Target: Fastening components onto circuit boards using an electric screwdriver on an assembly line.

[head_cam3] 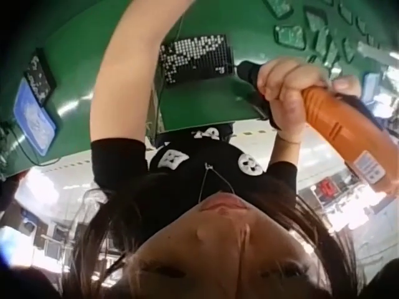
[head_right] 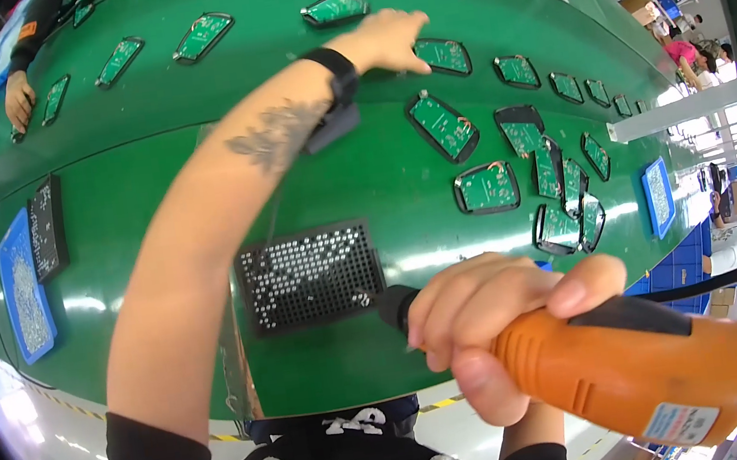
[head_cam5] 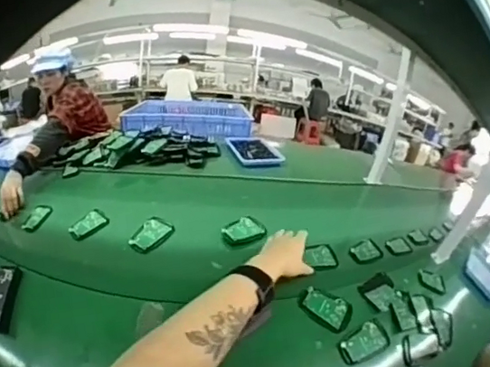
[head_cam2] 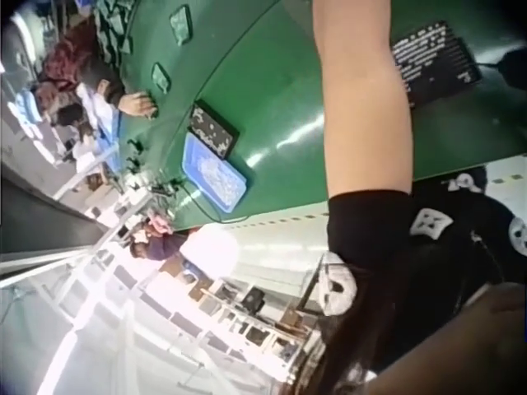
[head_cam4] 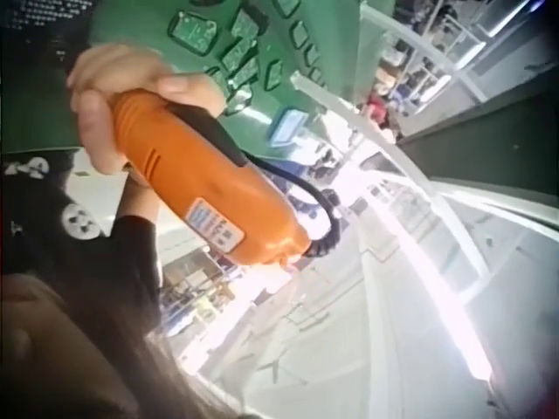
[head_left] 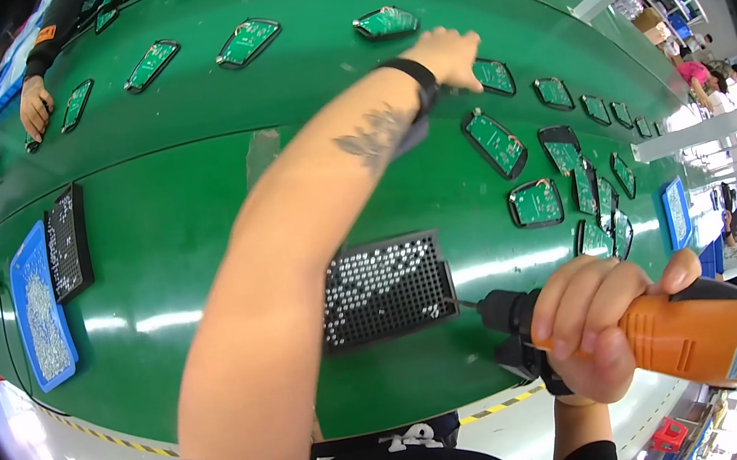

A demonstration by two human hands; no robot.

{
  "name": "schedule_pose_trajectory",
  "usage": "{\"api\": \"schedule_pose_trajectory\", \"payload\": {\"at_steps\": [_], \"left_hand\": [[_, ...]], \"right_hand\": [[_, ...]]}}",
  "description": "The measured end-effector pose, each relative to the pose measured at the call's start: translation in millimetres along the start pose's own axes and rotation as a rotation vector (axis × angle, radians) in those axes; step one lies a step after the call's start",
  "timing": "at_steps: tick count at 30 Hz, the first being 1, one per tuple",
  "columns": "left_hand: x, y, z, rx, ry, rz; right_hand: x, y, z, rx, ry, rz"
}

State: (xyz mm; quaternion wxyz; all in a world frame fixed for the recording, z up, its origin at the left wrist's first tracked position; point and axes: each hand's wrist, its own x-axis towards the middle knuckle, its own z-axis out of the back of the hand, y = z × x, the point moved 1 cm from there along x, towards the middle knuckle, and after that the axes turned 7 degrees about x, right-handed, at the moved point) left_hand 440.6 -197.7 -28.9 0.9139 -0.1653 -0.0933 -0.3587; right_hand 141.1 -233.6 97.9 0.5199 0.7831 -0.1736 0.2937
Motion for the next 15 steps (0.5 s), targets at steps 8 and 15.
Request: {"api": "schedule_pose_trajectory", "payload": {"at_steps": [8, 15], "left_hand": [[6, -23, 1, -0.063, 0.117, -0.103], [-135, -15, 141, -0.03, -0.004, -0.223]], "right_hand": [[12, -12, 12, 0.045, -0.063, -0.171], [17, -35, 17, -0.142, 0.003, -0.208]]}}
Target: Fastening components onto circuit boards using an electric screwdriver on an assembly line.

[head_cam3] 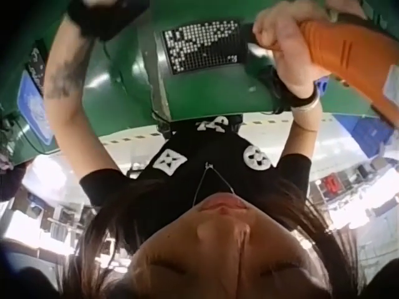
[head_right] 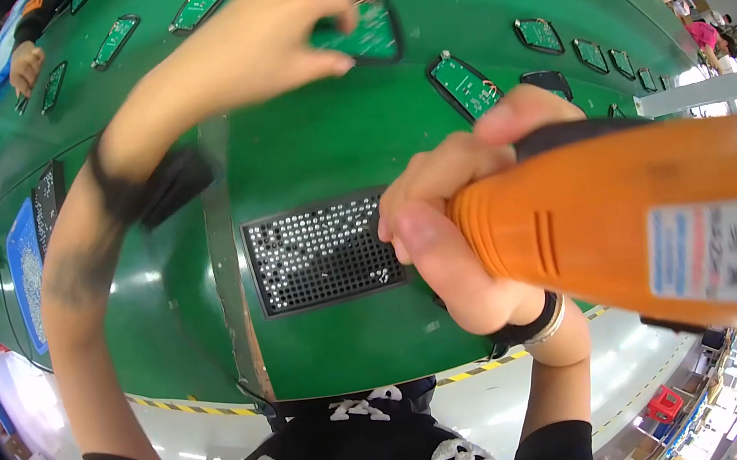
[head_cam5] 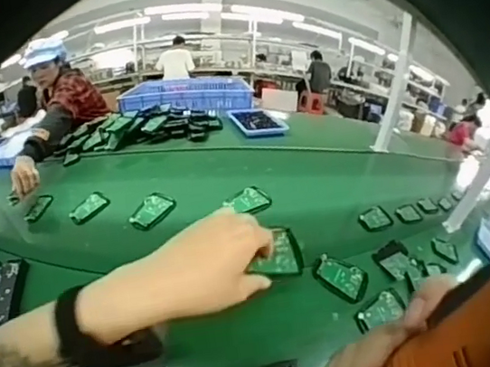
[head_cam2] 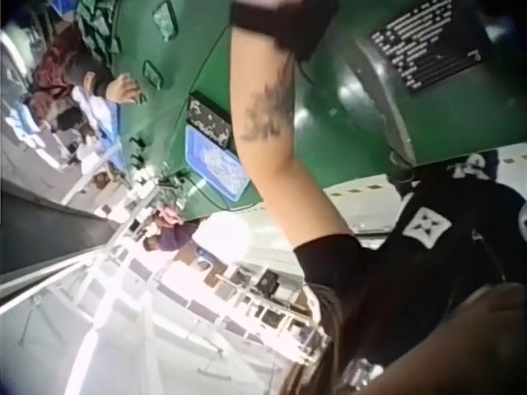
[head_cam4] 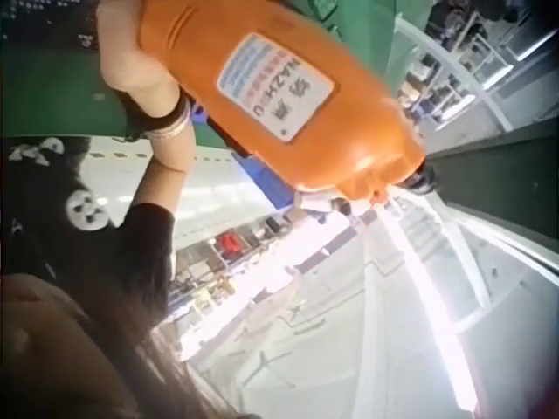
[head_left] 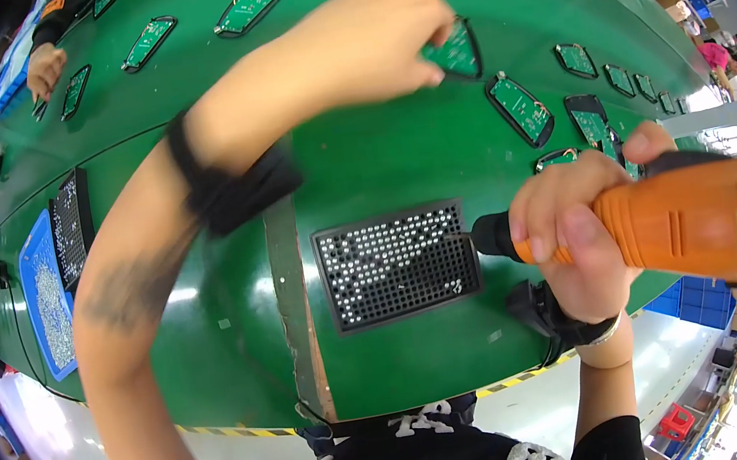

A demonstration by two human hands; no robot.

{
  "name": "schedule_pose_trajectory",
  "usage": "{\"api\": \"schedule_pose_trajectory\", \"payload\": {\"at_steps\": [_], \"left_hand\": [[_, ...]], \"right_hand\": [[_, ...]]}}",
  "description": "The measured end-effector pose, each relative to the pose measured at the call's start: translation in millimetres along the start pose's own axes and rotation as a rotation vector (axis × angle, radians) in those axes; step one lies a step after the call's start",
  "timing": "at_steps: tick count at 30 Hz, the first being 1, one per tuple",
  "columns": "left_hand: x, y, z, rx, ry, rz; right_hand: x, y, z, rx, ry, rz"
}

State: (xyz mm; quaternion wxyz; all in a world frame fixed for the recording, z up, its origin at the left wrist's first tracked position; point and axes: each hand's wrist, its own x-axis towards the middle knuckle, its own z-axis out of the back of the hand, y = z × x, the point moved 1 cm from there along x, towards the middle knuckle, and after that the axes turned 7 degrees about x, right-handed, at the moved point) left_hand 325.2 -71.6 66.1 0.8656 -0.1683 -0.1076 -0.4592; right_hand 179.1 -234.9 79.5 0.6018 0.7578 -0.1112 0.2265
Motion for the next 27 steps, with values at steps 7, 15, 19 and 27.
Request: {"api": "schedule_pose_trajectory", "payload": {"at_steps": [7, 15, 19, 27], "left_hand": [[-170, -156, 31, -0.316, 0.212, 0.12], [-199, -197, -42, -0.328, -0.009, 0.41], [-199, -200, -46, -0.371, -0.022, 0.441], [-202, -201, -49, -0.327, -0.059, 0.427]], "right_hand": [[-5, -14, -4, -0.069, 0.146, -0.028], [-6, -21, -10, -0.039, 0.147, -0.03], [-4, -21, -10, -0.011, 0.134, -0.043], [-6, -20, -10, -0.05, 0.156, -0.039]]}}
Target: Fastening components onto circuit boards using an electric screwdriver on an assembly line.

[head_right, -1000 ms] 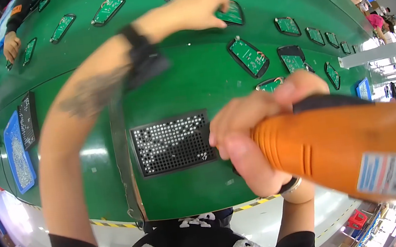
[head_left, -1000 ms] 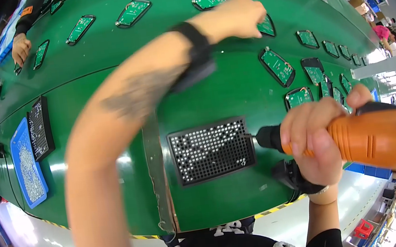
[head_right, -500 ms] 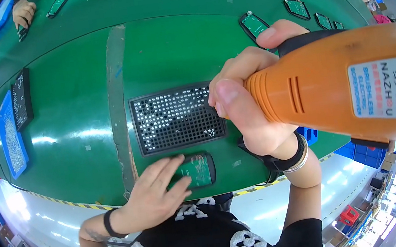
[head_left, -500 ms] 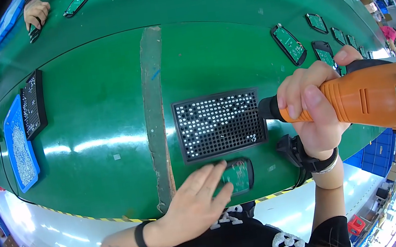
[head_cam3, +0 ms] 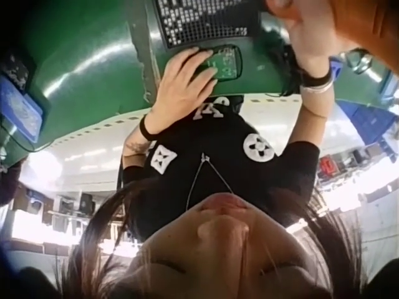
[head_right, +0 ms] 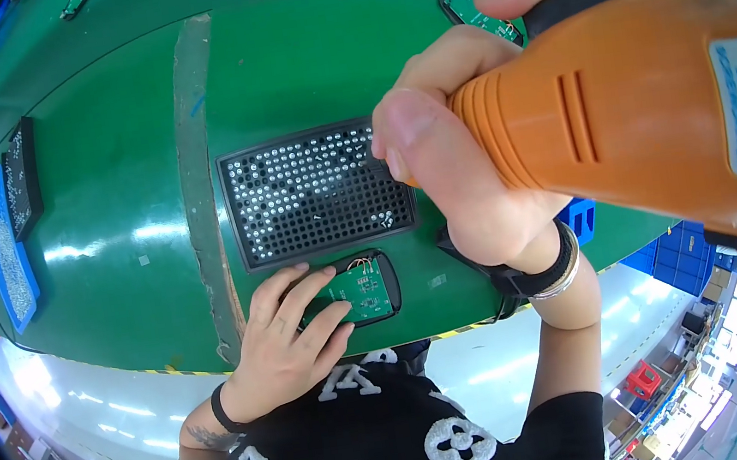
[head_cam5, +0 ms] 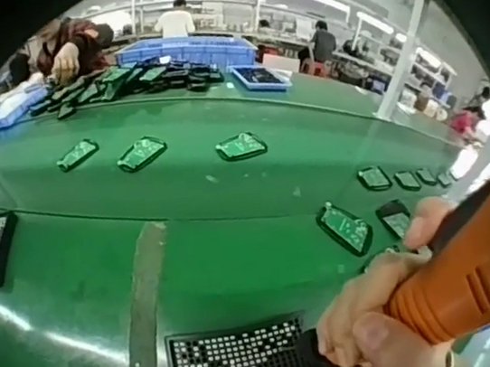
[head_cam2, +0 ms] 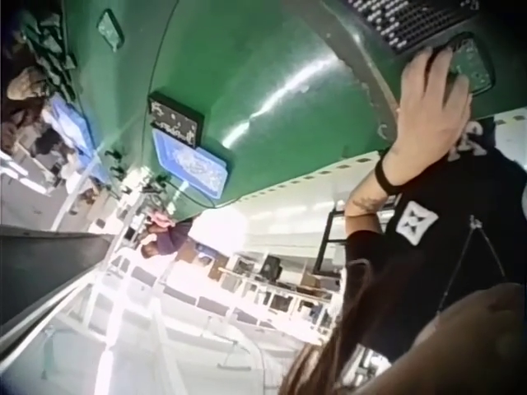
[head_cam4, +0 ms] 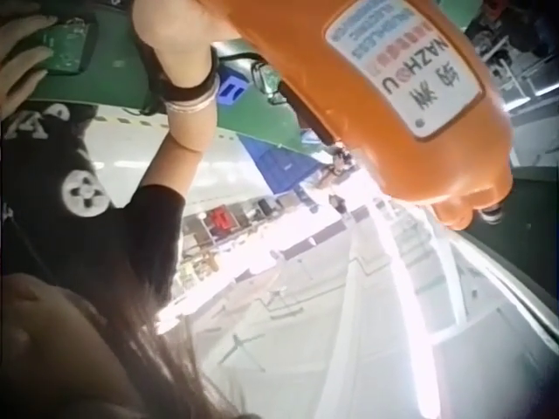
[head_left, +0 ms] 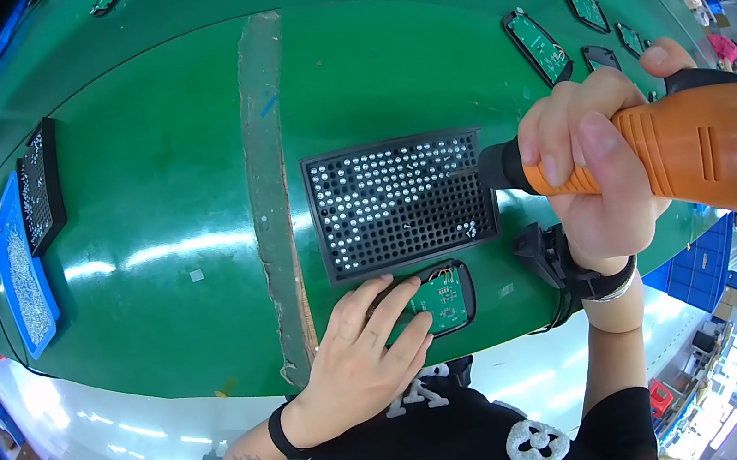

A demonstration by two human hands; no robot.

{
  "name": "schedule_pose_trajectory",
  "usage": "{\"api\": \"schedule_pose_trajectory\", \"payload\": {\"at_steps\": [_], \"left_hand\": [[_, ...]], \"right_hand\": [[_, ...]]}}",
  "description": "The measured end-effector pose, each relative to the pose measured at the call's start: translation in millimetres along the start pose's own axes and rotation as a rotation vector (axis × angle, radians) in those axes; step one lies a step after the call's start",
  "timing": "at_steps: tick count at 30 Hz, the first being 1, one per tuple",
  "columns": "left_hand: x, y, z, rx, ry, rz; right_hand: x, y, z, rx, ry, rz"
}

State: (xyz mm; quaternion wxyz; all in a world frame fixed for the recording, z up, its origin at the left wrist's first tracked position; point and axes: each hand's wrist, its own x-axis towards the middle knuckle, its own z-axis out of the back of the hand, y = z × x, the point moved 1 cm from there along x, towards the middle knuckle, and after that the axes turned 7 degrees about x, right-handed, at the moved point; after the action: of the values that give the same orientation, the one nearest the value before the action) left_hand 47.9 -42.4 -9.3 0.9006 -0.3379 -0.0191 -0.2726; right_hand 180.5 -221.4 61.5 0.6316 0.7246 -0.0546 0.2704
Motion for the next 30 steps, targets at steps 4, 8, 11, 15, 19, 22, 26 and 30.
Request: {"api": "schedule_pose_trajectory", "payload": {"at_steps": [4, 8, 11, 15, 19, 22, 26, 30], "left_hand": [[0, 2, -2, -0.034, -0.01, 0.011], [0, 4, 0, -0.033, -0.017, -0.007], [-2, 5, -1, -0.039, -0.031, -0.005], [-5, 5, -5, -0.055, -0.026, 0.014], [-3, 4, -5, -0.065, -0.033, 0.007], [-4, 4, -5, -0.063, -0.036, 0.006], [-4, 4, -5, -0.069, -0.037, 0.005], [-5, 5, -6, -0.072, -0.041, 0.003]], "right_hand": [[-16, 15, -5, 0.121, -0.08, 0.082], [-41, 54, -7, 0.204, 0.103, 0.207], [-79, 66, -7, 0.322, 0.248, 0.26], [-109, 81, -22, 0.17, 0.232, -0.052], [-117, 61, -31, 0.197, 0.076, 0.284], [-117, 60, -31, 0.179, 0.127, 0.213], [-115, 58, -30, 0.185, 0.165, 0.175], [-115, 58, -27, 0.236, 0.2, 0.137]]}}
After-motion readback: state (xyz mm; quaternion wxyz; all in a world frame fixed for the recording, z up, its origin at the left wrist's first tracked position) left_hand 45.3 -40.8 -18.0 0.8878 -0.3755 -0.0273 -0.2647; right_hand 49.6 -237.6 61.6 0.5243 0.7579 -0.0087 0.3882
